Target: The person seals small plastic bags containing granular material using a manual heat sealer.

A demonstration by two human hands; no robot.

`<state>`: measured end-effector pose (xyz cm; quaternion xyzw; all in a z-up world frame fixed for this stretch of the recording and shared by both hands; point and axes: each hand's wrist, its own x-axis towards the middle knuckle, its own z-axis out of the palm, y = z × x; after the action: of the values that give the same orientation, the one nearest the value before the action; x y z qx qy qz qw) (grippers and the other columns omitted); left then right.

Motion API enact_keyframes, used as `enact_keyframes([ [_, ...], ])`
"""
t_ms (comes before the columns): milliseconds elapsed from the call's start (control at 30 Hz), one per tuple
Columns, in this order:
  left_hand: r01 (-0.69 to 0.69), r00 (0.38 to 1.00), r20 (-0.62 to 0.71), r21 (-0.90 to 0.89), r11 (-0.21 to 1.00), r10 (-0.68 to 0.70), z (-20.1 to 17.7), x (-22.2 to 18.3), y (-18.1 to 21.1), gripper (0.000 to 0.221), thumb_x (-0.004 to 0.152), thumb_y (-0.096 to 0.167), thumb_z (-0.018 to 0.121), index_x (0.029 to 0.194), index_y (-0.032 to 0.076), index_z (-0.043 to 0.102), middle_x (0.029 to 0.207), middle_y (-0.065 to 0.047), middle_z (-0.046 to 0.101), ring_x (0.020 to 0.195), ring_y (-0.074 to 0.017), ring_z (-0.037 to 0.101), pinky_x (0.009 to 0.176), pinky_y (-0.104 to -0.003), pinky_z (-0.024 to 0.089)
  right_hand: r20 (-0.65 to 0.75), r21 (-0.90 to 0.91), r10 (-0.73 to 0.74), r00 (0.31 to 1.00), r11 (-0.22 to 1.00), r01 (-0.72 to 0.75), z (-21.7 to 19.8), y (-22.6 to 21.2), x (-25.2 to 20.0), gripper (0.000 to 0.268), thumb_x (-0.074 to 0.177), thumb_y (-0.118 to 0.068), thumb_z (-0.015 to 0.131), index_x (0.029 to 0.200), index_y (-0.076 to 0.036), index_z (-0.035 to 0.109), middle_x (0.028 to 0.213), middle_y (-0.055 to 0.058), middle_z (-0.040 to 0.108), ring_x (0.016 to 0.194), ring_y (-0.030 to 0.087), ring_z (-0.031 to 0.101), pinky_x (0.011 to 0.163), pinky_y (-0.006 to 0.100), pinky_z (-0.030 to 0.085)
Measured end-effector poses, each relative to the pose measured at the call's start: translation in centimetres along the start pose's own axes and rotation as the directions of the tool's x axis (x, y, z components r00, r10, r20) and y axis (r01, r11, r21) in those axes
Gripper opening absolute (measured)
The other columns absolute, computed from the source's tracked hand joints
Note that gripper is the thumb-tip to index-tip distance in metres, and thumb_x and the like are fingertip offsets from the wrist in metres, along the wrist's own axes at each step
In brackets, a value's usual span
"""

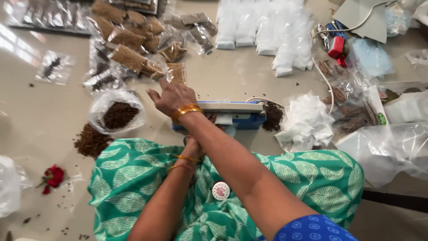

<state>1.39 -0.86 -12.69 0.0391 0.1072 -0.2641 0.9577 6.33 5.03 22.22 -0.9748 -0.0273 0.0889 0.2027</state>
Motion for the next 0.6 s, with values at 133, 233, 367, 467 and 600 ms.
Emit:
enact_keyframes([
  [133, -0.017, 0.997, 0.072, -0.115, 0.993, 0.025, -4.9, -0.8, 2.4, 0.039, 0.108, 0.045, 0.070, 0.116, 0.007, 0.071, 0.106, -0.010, 0.076, 0.071, -0.0258, 0.070, 0.054, -0.039, 0.058, 0.091, 0.043, 0.079, 0.993, 0.996, -0.083, 1.0, 1.9, 0.2, 0.073, 0.092, -0.066, 0.040, 0.142, -0.015, 0.054, 0.115, 0.020, 0.074, 0.114, 0.037, 0.069, 0.097, 0.051, 0.053],
  [233, -0.020, 0.994, 0.105, -0.190, 0.982, 0.041, -6.7, -1.1, 1.7, 0.041, 0.110, 0.048, 0.070, 0.117, 0.008, 0.071, 0.106, -0.010, 0.077, 0.070, -0.0262, 0.070, 0.053, -0.039, 0.058, -0.364, 0.051, -0.419, 0.832, 0.883, 0.467, 4.4, 6.7, 0.9, 0.077, 0.103, -0.064, 0.049, 0.147, -0.001, 0.046, 0.138, 0.032, 0.059, 0.128, 0.048, 0.056, 0.102, 0.058, 0.045],
  [367, 0.046, 0.965, -0.243, 0.517, 0.855, 0.096, 8.9, -3.2, 0.8, 0.027, 0.095, 0.026, 0.069, 0.109, 0.004, 0.065, 0.096, -0.008, 0.072, 0.076, -0.0229, 0.072, 0.062, -0.036, 0.059, -0.523, 0.431, -0.186, 0.832, 0.784, 0.446, 0.9, 8.9, -4.2, 0.048, 0.106, -0.033, 0.054, 0.146, -0.007, 0.053, 0.135, 0.020, 0.064, 0.114, 0.035, 0.064, 0.096, 0.039, 0.056],
  [467, 0.138, 0.943, -0.329, 0.528, 0.838, 0.052, 15.0, -5.7, 1.7, 0.031, 0.092, 0.029, 0.070, 0.108, 0.003, 0.067, 0.095, -0.012, 0.074, 0.076, -0.0251, 0.074, 0.063, -0.037, 0.060, -0.687, 0.384, -0.105, 0.719, 0.787, 0.482, -0.5, 11.4, -8.9, 0.026, 0.110, -0.017, 0.052, 0.131, -0.005, 0.062, 0.121, 0.017, 0.066, 0.101, 0.032, 0.065, 0.090, 0.037, 0.056],
  [600, 0.202, 0.927, -0.375, 0.512, 0.835, 0.005, 18.8, -7.9, 1.9, 0.035, 0.092, 0.036, 0.072, 0.107, 0.004, 0.068, 0.096, -0.014, 0.076, 0.079, -0.0279, 0.076, 0.064, -0.039, 0.062, -0.684, 0.098, -0.114, 0.720, 0.964, 0.246, 3.1, 17.0, -13.2, 0.018, 0.109, -0.018, 0.056, 0.111, -0.003, 0.067, 0.110, 0.016, 0.068, 0.107, 0.036, 0.064, 0.097, 0.044, 0.052],
])
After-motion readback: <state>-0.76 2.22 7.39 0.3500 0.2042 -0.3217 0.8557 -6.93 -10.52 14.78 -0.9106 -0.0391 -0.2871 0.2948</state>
